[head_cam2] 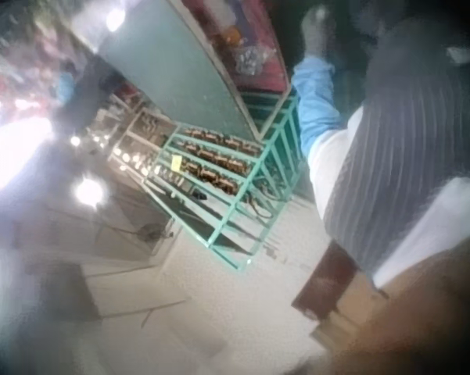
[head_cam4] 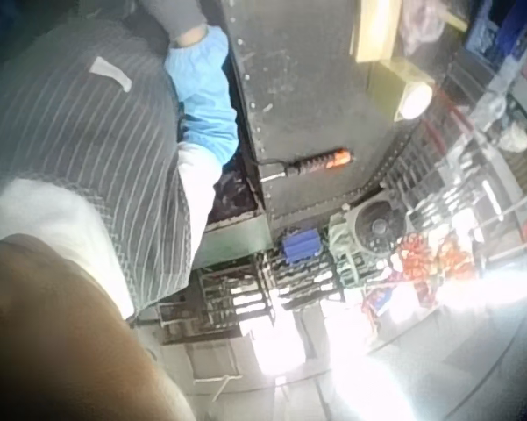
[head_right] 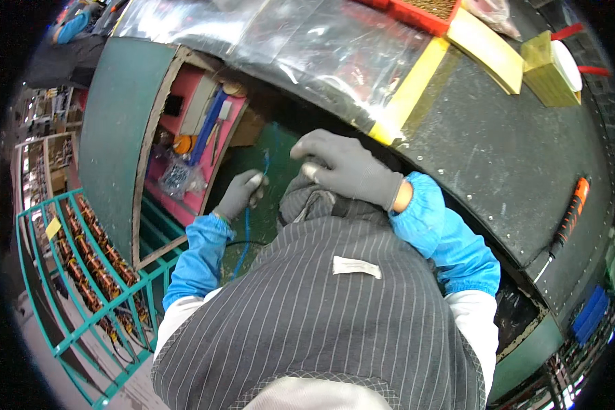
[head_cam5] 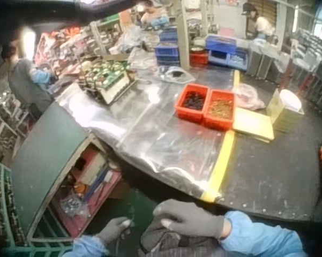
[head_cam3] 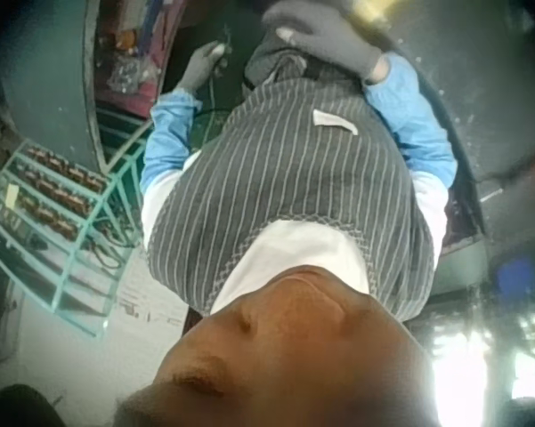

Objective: Assembling an electronic inverter by mounting a PCB to a heat sink, applying components, and securing with an electric screwdriver.

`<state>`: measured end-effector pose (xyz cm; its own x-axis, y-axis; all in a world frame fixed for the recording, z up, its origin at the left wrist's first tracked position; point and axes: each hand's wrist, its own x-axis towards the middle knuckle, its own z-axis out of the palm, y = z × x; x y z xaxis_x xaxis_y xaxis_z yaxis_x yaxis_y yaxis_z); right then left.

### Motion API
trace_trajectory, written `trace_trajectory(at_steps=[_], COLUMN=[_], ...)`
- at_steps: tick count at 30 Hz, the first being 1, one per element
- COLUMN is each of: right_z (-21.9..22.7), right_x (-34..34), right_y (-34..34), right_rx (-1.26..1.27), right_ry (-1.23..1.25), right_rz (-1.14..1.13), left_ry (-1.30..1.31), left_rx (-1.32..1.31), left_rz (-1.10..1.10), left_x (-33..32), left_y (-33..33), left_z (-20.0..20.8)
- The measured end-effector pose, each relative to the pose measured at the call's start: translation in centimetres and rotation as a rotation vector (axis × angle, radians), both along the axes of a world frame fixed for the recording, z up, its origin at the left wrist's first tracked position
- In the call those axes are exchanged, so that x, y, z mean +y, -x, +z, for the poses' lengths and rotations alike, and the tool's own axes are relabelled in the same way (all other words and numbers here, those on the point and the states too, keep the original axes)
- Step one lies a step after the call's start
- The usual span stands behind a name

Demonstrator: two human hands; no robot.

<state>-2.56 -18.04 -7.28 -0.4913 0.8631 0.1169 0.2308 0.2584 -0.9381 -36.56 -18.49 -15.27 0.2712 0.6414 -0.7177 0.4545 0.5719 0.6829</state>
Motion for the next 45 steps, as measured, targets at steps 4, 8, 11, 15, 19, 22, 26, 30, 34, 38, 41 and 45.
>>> trace_trajectory(at_steps=[4,8,11,15,19,22,26,30,34,38,41,45], right_z=[-0.5,-2.0,-4.8,-5.9,-4.4,-4.6,-6.2,-5.5,-3.3,-2.1,-1.1,-0.7], right_x=[0.5,1.4,2.3,2.2,2.8,3.0,2.7,2.6,2.8,2.7,2.6,2.1], right_y=[1.6,2.8,3.1,3.0,2.8,2.8,2.6,2.8,3.9,4.3,4.3,4.5], right_rx=[-0.204,-0.335,-0.145,0.028,-0.039,-0.131,-0.195,-0.034,0.150,0.106,0.064,0.047], right_ry=[-0.174,-0.249,-0.128,0.055,0.233,0.279,0.265,0.320,0.463,0.510,0.519,0.479], right_rz=[-0.066,0.117,0.206,0.099,0.107,0.121,0.151,0.145,0.011,0.008,0.049,0.058], left_ry=[-0.074,-0.017,-0.032,-0.121,-0.133,-0.133,-0.195,-0.273,-0.541,-0.990,-1.088,-0.945], left_rx=[-0.173,-0.228,-0.272,-0.212,-0.211,-0.231,-0.151,-0.013,0.465,0.218,0.194,0.192], left_rz=[-0.219,-0.175,-0.140,-0.260,-0.218,-0.198,-0.201,-0.148,-0.492,-0.480,-0.572,-0.708], left_x=[2.0,2.4,2.7,4.9,5.3,5.7,6.9,8.4,9.2,6.7,6.3,6.1], left_y=[-3.2,-3.9,-3.2,-1.4,0.7,1.5,3.2,4.4,3.8,-3.1,-5.9,-6.7], left_z=[7.7,11.5,12.7,13.3,12.2,11.8,11.9,13.1,11.9,12.5,11.8,10.8])
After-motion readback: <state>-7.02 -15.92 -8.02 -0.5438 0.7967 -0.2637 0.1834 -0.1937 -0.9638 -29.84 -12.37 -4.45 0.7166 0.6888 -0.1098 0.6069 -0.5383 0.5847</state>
